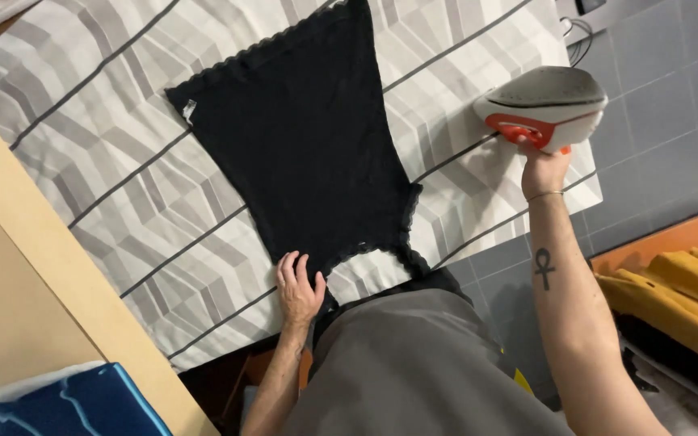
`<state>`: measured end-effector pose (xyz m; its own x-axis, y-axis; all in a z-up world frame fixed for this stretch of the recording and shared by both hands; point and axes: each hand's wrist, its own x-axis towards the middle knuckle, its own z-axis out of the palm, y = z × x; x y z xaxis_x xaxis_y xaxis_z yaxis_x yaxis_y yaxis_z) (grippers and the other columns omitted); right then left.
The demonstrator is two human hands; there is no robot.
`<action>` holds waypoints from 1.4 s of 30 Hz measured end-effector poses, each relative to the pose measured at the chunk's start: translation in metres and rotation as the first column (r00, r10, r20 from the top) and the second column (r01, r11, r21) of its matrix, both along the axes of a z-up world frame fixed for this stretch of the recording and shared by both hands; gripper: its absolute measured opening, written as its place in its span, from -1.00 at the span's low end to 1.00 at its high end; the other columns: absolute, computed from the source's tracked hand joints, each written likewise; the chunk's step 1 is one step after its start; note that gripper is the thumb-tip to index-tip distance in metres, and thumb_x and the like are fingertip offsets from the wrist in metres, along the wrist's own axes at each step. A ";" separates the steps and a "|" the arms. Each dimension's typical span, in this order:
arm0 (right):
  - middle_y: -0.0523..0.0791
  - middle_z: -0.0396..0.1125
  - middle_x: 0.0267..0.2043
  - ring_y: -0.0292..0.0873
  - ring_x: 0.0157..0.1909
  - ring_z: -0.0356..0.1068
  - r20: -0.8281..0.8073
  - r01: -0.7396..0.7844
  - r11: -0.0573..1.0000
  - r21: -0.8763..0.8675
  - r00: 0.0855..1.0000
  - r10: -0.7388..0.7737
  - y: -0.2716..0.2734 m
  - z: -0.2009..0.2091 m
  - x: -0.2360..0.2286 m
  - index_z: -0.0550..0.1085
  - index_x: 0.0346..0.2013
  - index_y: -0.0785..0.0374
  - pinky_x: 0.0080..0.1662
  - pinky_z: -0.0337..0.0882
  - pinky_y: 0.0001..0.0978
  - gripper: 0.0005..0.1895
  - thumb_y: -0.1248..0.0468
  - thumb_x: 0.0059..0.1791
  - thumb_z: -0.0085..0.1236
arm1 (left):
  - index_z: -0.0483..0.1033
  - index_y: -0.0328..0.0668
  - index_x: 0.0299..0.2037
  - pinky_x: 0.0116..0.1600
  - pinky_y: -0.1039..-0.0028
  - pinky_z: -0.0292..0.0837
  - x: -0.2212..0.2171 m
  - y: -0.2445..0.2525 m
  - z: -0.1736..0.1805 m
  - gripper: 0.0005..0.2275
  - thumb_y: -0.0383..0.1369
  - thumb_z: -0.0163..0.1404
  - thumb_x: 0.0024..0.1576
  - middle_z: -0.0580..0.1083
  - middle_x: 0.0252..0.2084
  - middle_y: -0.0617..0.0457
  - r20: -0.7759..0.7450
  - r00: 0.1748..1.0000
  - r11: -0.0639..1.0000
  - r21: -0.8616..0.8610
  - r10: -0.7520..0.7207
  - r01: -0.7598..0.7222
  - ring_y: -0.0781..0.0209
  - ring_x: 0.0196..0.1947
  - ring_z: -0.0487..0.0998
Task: Ironing a black tank top on an ironing board and then folding it into a neat square.
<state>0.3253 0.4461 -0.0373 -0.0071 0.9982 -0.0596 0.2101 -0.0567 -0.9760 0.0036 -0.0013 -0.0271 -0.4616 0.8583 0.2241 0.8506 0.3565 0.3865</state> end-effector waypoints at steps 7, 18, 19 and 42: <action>-0.07 0.46 -0.15 -0.12 -0.10 0.46 0.133 0.011 1.000 0.024 0.991 -0.014 -0.014 0.009 0.003 0.55 -0.04 0.23 0.05 0.49 -0.20 -0.63 0.42 -0.05 0.54 | 0.49 -0.27 0.07 0.20 0.07 0.31 -0.030 0.077 0.040 -0.73 -0.29 -0.05 0.26 0.36 0.16 -0.16 0.098 0.995 0.994 0.104 0.020 -0.030 -0.15 0.11 0.41; -0.13 0.48 -0.19 -0.20 -0.19 0.45 0.471 -0.124 0.956 -0.266 0.848 0.241 -0.148 0.025 -0.064 0.49 -0.14 0.16 -0.10 0.50 -0.35 -0.88 0.23 0.06 0.17 | 0.50 -0.36 0.10 0.20 0.11 0.45 -0.096 0.357 0.054 -0.68 -0.64 -0.06 0.13 0.33 0.23 -0.18 0.026 0.897 0.897 0.041 -0.442 0.440 -0.24 0.09 0.46; -0.12 0.50 -0.17 -0.19 -0.20 0.48 0.439 -0.150 0.939 -0.310 0.853 0.281 -0.152 0.032 -0.081 0.51 -0.13 0.20 -0.10 0.52 -0.36 -0.83 0.20 0.05 0.17 | 0.48 -0.34 -0.02 -0.06 0.15 0.49 -0.097 0.380 0.052 -0.73 -0.69 -0.05 0.08 0.33 0.22 -0.12 -0.055 0.847 0.848 -0.088 -0.528 0.523 -0.16 -0.10 0.45; -0.25 0.42 -0.38 -0.18 -0.33 0.40 0.500 -0.267 0.898 -0.350 0.757 0.420 -0.175 0.057 -0.153 0.44 -0.37 0.03 -0.20 0.38 -0.26 -0.91 0.20 -0.16 0.09 | 0.66 -0.33 -0.39 -0.30 0.15 0.64 -0.171 0.488 -0.032 -0.90 -0.57 0.06 0.01 0.51 -0.17 -0.03 -0.298 0.679 0.721 -0.477 -0.671 0.502 -0.10 -0.33 0.62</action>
